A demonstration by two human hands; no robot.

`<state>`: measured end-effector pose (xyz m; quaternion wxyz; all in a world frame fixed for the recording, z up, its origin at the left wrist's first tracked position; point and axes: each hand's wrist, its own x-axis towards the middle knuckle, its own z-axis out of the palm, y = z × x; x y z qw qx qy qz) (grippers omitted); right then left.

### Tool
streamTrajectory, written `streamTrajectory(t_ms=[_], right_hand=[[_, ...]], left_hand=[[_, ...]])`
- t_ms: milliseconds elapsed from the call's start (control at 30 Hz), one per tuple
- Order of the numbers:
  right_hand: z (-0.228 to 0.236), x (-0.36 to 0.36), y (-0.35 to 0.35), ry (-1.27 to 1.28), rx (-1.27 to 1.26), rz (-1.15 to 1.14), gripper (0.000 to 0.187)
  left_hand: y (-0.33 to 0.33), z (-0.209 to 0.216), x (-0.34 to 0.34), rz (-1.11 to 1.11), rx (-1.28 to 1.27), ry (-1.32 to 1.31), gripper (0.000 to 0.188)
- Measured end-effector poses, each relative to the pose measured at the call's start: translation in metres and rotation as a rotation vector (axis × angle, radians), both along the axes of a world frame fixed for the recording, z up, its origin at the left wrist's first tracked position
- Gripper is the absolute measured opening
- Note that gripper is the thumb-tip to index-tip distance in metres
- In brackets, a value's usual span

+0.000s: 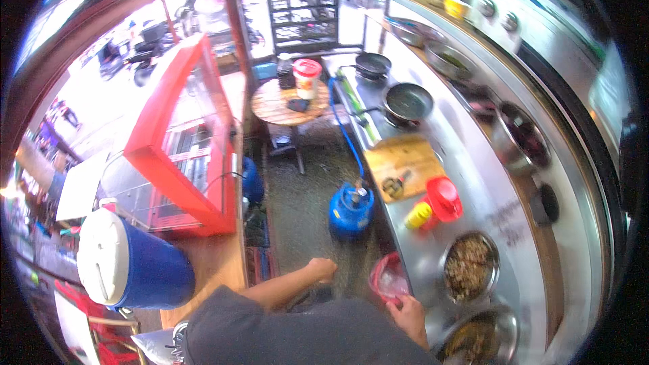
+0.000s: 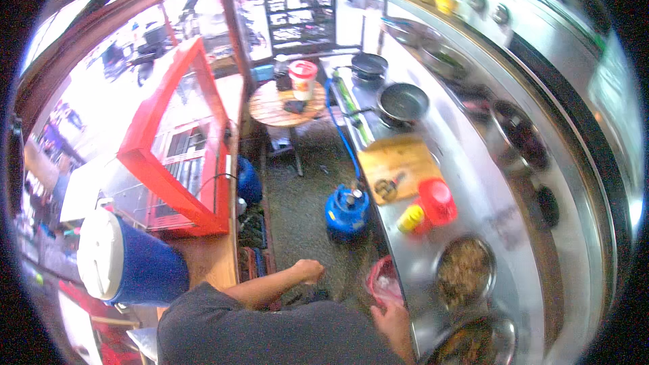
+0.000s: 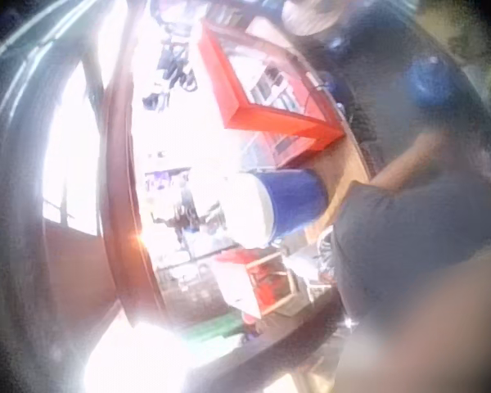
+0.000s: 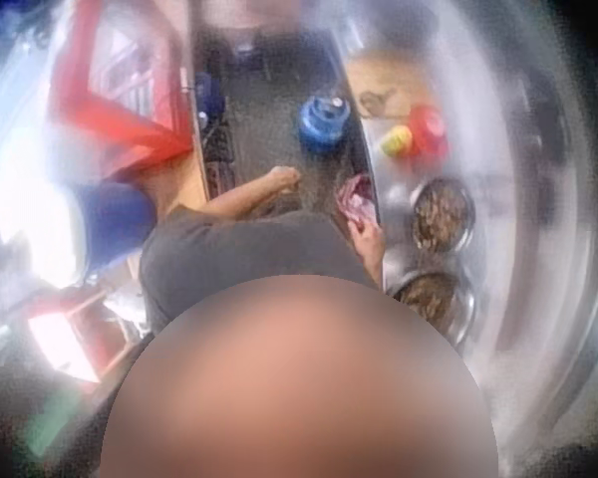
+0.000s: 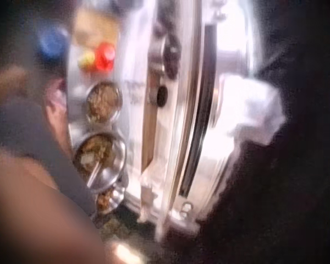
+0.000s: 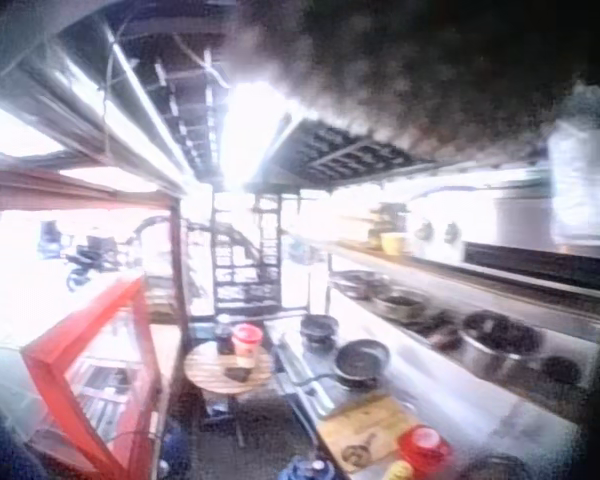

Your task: The person uses tongs and a cleaver to repeatedly chop cooked meat on a cutting board inside a large metal bowl. The chopped pieces accumulate in the bowl as the person continues the chopping motion throughout the clip.

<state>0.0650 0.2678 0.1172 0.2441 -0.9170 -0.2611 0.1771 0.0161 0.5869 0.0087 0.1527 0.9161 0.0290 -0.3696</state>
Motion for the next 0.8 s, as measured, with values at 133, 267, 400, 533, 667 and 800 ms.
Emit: streamTrajectory(t_ms=[133, 267, 400, 533, 667, 800], right_hand=[[-0.001, 0.067, 0.088, 0.103, -0.213, 0.240, 0.046], [-0.038, 0.147, 0.177, 0.051, -0.277, 0.458, 0.052], [-0.057, 0.219, 0.287, -0.003, -0.341, 0.642, 0.057], [-0.056, 0.286, 0.399, 0.014, -0.337, 0.825, 0.065], [-0.085, 0.349, 0.483, 0.336, -0.072, 0.679, 0.065], [-0.090, 0.400, 0.527, 0.944, 0.229, 0.044, 0.079]], left_hand=[[0.079, -0.033, -0.006, 0.302, -0.001, -0.096, 0.030], [0.135, -0.023, -0.011, 0.463, -0.017, -0.223, 0.035], [0.189, -0.028, -0.016, 0.621, 0.030, -0.131, 0.036], [0.229, -0.016, -0.001, 0.731, 0.061, -0.085, 0.033], [0.273, -0.018, 0.047, 0.876, 0.074, -0.195, 0.029], [0.307, -0.023, 0.113, 0.925, -0.013, -0.170, 0.031]])
